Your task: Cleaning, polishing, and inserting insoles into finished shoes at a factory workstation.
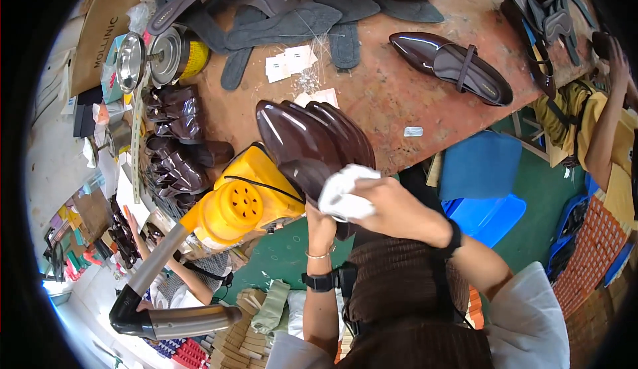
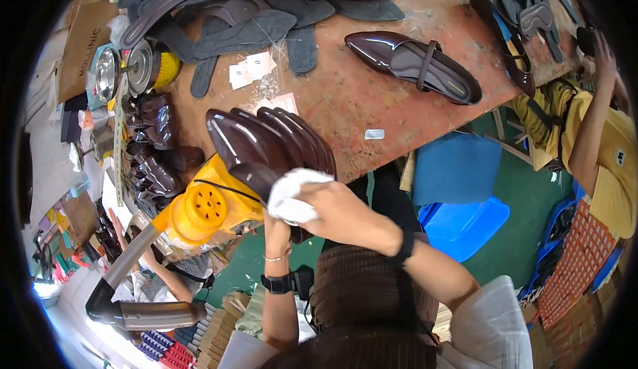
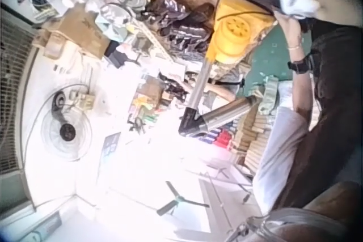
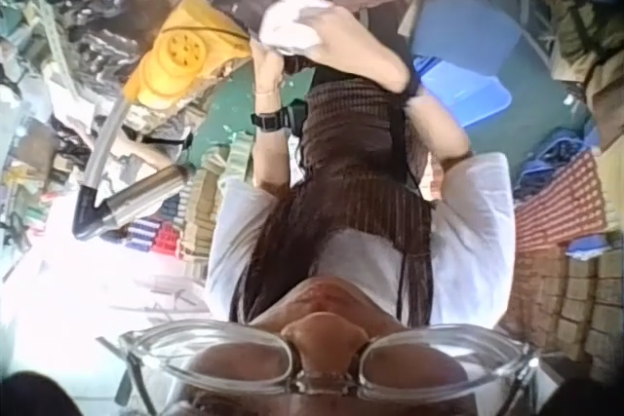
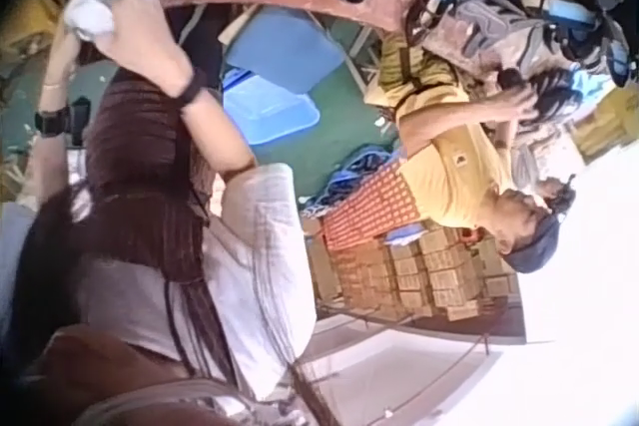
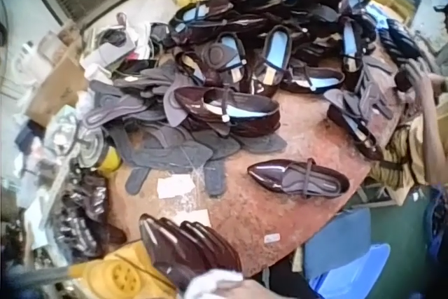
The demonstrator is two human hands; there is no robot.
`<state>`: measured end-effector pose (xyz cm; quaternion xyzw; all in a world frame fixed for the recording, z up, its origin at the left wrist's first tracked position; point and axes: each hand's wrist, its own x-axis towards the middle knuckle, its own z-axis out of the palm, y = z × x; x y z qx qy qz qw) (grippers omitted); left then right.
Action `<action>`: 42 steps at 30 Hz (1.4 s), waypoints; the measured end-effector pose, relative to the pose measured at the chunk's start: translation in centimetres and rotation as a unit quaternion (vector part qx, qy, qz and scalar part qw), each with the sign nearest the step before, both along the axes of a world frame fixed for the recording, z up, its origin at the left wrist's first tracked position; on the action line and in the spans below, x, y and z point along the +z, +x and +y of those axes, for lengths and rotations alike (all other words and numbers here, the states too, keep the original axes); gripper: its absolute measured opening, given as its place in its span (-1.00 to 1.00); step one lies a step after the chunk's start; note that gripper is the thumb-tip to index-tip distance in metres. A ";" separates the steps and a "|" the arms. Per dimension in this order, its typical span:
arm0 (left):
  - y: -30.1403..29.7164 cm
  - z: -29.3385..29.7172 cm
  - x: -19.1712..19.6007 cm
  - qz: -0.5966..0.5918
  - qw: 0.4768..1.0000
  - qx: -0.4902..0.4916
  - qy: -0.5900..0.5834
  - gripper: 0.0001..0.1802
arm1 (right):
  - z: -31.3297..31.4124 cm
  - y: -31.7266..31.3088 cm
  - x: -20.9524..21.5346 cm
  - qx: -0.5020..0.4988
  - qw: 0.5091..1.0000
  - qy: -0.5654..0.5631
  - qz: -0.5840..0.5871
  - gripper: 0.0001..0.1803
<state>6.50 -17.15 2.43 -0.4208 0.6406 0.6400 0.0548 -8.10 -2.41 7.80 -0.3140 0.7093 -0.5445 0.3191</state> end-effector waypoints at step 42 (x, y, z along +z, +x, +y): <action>2.3 -1.6 -0.7 -0.033 0.983 0.111 0.143 -0.26 | 7.3 3.7 -9.5 -0.091 0.986 0.139 -0.029 -0.61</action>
